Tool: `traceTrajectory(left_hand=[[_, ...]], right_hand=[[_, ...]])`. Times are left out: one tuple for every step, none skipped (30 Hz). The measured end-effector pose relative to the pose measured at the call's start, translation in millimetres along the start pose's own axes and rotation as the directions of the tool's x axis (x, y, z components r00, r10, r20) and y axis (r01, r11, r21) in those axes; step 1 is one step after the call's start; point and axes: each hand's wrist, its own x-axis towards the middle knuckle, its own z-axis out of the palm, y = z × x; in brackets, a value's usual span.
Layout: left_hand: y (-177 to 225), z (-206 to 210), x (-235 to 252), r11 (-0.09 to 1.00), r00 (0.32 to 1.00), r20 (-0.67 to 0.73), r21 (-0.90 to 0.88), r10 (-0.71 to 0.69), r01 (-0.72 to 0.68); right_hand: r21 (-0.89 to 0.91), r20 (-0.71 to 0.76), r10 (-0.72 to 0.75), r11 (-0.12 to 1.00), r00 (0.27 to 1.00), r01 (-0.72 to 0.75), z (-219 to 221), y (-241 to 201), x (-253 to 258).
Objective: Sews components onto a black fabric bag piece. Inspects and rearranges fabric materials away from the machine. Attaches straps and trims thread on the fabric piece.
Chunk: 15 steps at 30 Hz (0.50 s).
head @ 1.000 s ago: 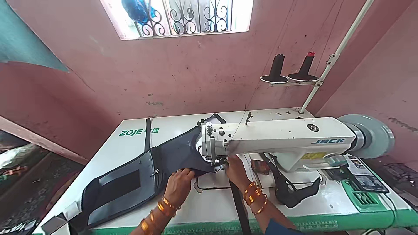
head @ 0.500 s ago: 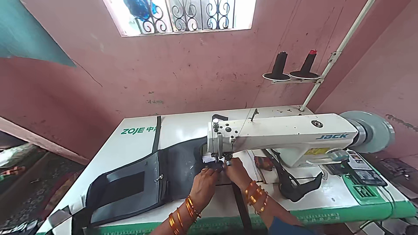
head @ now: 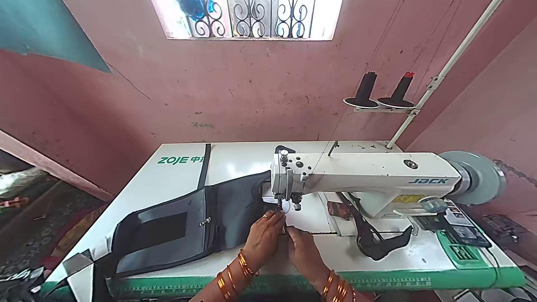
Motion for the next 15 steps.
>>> traceTrajectory(left_hand=[[-1,1,2,1.000,1.000,-0.025,-0.019,-0.006,0.005],[0,2,5,0.999,0.999,-0.042,-0.044,-0.026,0.025],[0,4,6,0.996,0.998,-0.041,-0.067,-0.054,0.051],[0,3,9,0.993,0.997,-0.023,-0.087,-0.077,0.075],[0,2,12,0.990,0.996,0.003,-0.106,-0.090,0.090],[0,1,14,0.989,0.995,0.019,-0.117,-0.093,0.095],[0,2,12,0.990,0.996,0.017,-0.112,-0.084,0.086],[0,3,11,0.992,0.997,0.009,-0.099,-0.073,0.074],[1,3,8,0.994,0.998,-0.009,-0.087,-0.067,0.066],[2,4,6,0.995,0.998,-0.024,-0.082,-0.064,0.062],[3,5,4,0.995,0.997,-0.038,-0.075,-0.061,0.058],[3,5,3,0.996,0.997,-0.048,-0.068,-0.055,0.051],[3,5,4,0.997,0.997,-0.052,-0.056,-0.051,0.048],[3,5,4,0.998,0.998,-0.044,-0.051,-0.050,0.048],[3,5,4,0.997,0.998,-0.029,-0.056,-0.052,0.050]], right_hand=[[0.090,0.020,0.058,0.994,0.998,-0.060,-4,-2,1],[0.184,0.080,0.134,0.972,0.988,-0.147,-8,-5,1],[0.273,0.166,0.198,0.932,0.966,-0.238,-13,-6,2],[0.334,0.264,0.225,0.891,0.938,-0.307,-21,-7,8],[0.325,0.358,0.215,0.884,0.909,-0.337,-31,-5,19],[0.233,0.420,0.200,0.919,0.885,-0.318,-46,-2,34],[0.092,0.420,0.209,0.958,0.883,-0.271,-62,2,52],[-0.105,0.365,0.253,0.967,0.896,-0.230,-76,9,70],[-0.288,0.267,0.309,0.929,0.913,-0.231,-84,23,84],[-0.395,0.174,0.352,0.880,0.920,-0.262,-89,40,95],[-0.419,0.132,0.377,0.859,0.917,-0.293,-92,56,103],[-0.426,0.156,0.375,0.860,0.914,-0.280,-93,67,109],[-0.432,0.214,0.318,0.879,0.924,-0.202,-89,73,112],[-0.418,0.310,0.243,0.903,0.919,-0.098,-83,72,113],[-0.375,0.413,0.140,0.927,0.900,0.028,-77,67,110]])
